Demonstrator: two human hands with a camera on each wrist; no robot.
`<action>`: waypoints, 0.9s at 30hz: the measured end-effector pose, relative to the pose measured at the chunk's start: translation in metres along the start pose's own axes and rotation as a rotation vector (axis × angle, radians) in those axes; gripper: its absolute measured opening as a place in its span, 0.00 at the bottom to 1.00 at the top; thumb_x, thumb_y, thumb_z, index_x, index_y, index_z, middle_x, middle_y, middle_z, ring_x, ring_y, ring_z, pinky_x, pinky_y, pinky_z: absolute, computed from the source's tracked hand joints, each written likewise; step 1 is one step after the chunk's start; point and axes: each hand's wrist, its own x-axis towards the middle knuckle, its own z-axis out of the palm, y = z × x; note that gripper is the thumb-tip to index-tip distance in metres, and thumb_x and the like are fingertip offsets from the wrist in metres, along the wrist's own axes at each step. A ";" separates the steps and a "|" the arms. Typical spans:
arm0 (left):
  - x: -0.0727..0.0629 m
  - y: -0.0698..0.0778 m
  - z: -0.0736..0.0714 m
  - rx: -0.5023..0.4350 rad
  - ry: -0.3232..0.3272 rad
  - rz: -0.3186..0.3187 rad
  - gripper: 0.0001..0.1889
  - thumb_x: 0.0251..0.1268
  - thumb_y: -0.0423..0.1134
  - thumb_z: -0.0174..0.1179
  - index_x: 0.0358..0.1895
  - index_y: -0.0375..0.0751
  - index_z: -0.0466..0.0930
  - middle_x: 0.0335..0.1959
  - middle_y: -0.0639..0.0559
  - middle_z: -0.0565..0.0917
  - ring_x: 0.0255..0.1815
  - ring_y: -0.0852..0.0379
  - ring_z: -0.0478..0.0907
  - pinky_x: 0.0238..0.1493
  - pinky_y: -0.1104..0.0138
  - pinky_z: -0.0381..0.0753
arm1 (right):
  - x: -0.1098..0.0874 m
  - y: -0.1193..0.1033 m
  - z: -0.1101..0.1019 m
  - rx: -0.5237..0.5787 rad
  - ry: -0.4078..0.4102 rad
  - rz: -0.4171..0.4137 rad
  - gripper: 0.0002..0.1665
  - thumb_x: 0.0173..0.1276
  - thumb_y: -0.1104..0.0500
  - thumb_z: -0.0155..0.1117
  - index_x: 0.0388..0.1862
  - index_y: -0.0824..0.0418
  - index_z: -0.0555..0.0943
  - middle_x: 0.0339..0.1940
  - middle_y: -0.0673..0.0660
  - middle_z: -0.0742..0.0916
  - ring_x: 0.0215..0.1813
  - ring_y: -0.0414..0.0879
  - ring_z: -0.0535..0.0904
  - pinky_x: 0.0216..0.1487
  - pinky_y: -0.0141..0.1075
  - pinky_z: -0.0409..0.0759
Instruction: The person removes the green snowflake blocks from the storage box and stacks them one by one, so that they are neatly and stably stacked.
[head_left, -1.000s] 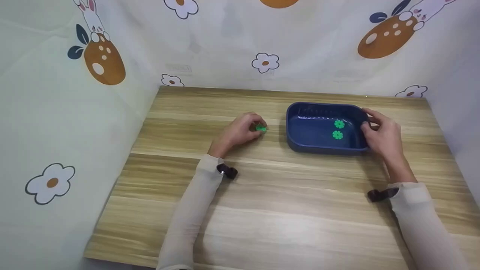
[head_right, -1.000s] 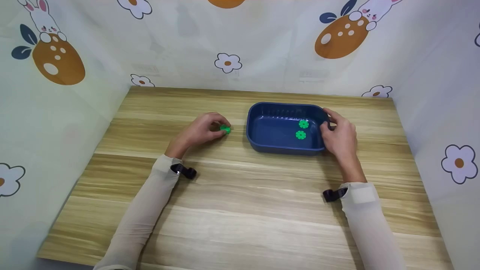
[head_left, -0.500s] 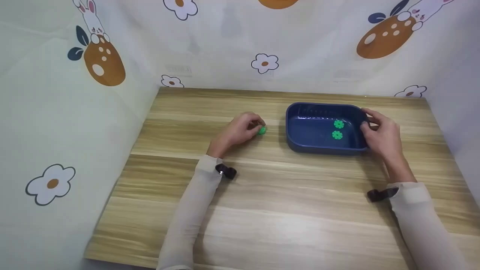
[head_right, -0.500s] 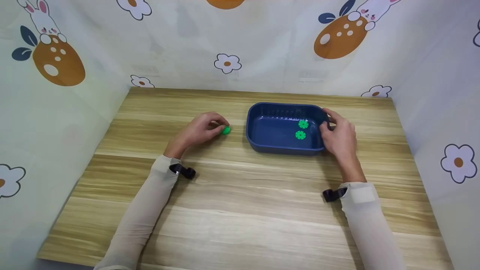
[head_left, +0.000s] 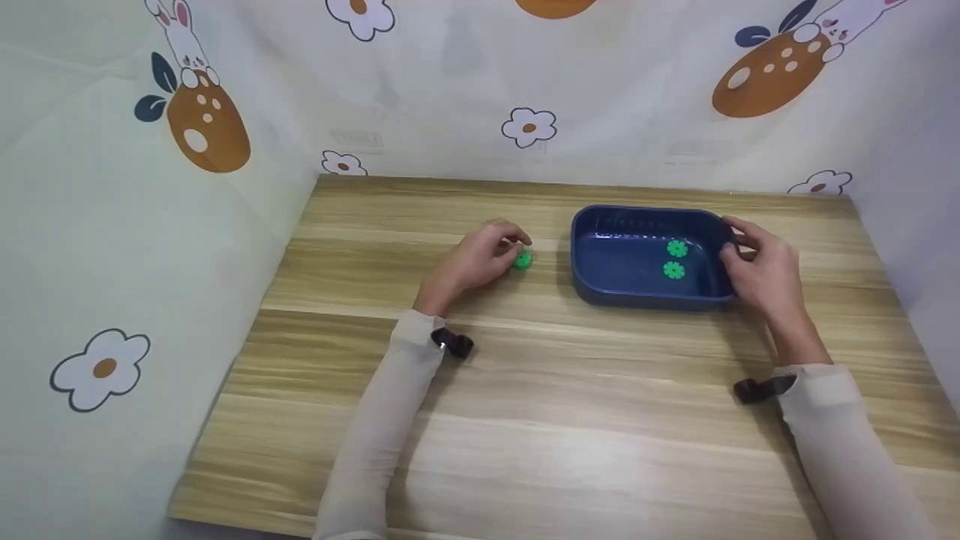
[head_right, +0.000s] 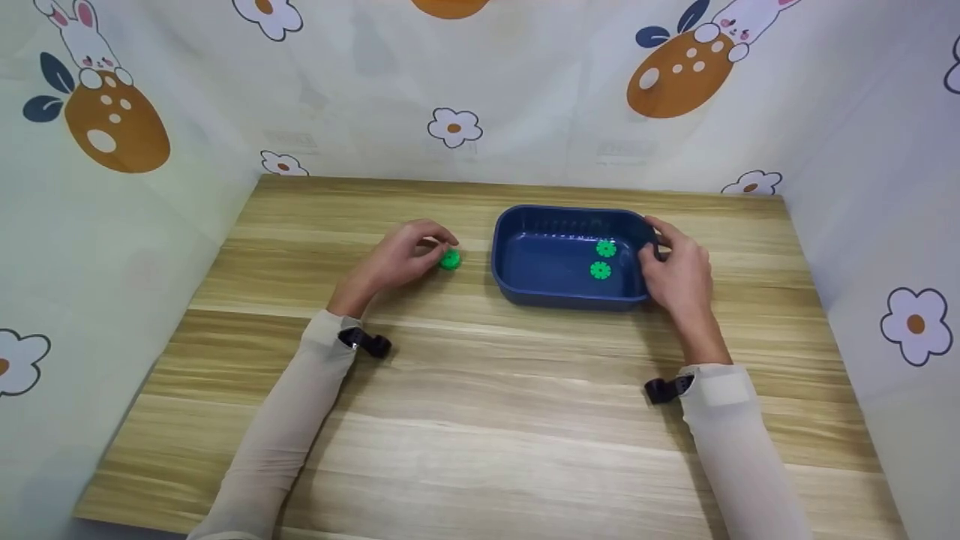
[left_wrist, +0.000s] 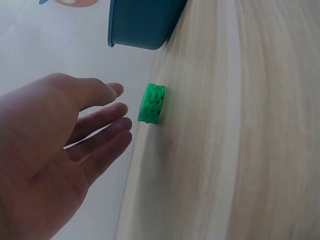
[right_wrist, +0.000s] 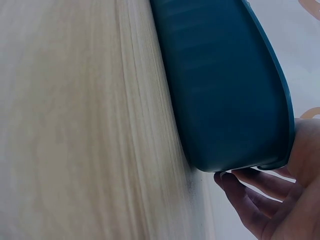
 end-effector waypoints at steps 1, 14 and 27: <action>0.000 0.001 0.000 -0.004 0.005 0.002 0.12 0.83 0.33 0.58 0.58 0.35 0.88 0.59 0.44 0.87 0.65 0.48 0.83 0.70 0.62 0.83 | 0.000 0.000 0.000 -0.004 -0.001 0.001 0.28 0.79 0.58 0.60 0.76 0.51 0.81 0.65 0.70 0.88 0.47 0.36 0.89 0.38 0.12 0.77; 0.006 0.034 0.013 -0.095 0.043 0.176 0.12 0.80 0.30 0.58 0.56 0.33 0.88 0.57 0.43 0.89 0.64 0.49 0.84 0.71 0.59 0.84 | 0.000 0.003 0.001 -0.008 0.015 -0.019 0.28 0.78 0.60 0.59 0.75 0.53 0.82 0.63 0.71 0.89 0.49 0.40 0.91 0.39 0.12 0.77; 0.017 0.075 0.037 -0.032 0.028 0.333 0.10 0.79 0.30 0.61 0.54 0.36 0.89 0.52 0.45 0.92 0.57 0.52 0.85 0.66 0.61 0.83 | 0.002 0.002 0.001 -0.001 0.018 -0.025 0.27 0.79 0.59 0.60 0.74 0.52 0.82 0.62 0.71 0.89 0.41 0.23 0.83 0.38 0.12 0.77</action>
